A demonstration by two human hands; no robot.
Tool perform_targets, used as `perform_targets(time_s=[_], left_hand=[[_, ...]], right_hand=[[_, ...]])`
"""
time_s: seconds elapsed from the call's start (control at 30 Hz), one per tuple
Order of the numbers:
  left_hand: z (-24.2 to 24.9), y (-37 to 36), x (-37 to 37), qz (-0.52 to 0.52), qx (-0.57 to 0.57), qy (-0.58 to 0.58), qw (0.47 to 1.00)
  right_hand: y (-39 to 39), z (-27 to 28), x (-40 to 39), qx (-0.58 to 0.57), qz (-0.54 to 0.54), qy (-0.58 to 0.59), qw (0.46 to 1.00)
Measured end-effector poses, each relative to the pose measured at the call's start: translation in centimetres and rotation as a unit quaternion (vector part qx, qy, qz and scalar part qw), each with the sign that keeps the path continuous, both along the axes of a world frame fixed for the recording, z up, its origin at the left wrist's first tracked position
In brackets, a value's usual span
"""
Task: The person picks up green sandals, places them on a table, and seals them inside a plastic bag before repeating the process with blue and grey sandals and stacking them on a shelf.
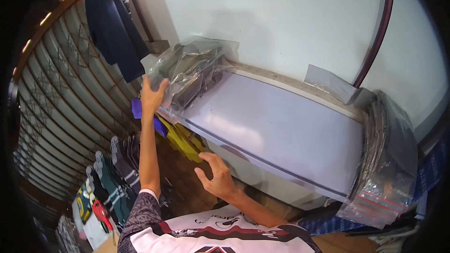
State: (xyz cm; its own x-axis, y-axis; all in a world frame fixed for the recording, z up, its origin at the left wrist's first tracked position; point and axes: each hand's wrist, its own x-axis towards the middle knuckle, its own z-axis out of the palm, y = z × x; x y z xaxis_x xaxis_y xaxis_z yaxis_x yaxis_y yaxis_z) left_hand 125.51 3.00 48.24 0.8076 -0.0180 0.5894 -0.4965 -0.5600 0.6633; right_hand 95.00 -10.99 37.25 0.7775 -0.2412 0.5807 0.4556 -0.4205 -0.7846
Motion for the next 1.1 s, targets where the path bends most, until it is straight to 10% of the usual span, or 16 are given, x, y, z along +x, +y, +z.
perform_targets(time_s=[0.17,0.27,0.37,0.43,0.57,0.67,0.9,1.0,1.1], left_hand=[[-8.1,1.4,-13.0,0.094,-0.162,-0.099,0.977],[-20.6,1.4,-22.7,0.093,-0.185,-0.012,0.978],[-34.5,3.1,-36.4,0.029,-0.07,0.213,0.974],[-45.0,4.9,-46.5,0.006,-0.084,0.441,0.893],[-53.0,8.6,-63.0,0.035,0.051,0.644,0.762],[-51.8,9.8,-71.5,0.173,0.044,0.679,0.712],[-57.7,7.7,-91.9,0.489,-0.455,0.497,0.553],[-54.6,4.7,-100.7,0.51,-0.512,0.456,0.519],[-61.1,0.9,-111.9,0.594,-0.454,0.396,0.534]], right_hand=[[-3.0,-10.3,-4.1,0.083,0.102,0.192,0.973],[-4.8,-25.4,-7.0,-0.068,0.058,0.256,0.962],[-7.5,-38.6,-12.0,-0.08,0.09,0.364,0.924],[-10.2,-37.5,-15.0,-0.113,0.195,0.461,0.859],[-12.8,-44.7,-20.2,-0.126,0.181,0.683,0.697],[-14.6,-55.2,-22.0,-0.168,0.208,0.718,0.643],[-6.0,-47.7,-23.0,-0.144,0.237,0.733,0.622],[-1.9,-54.3,-21.7,-0.163,0.334,0.787,0.492],[4.9,-54.3,-26.6,-0.18,0.344,0.746,0.541]])
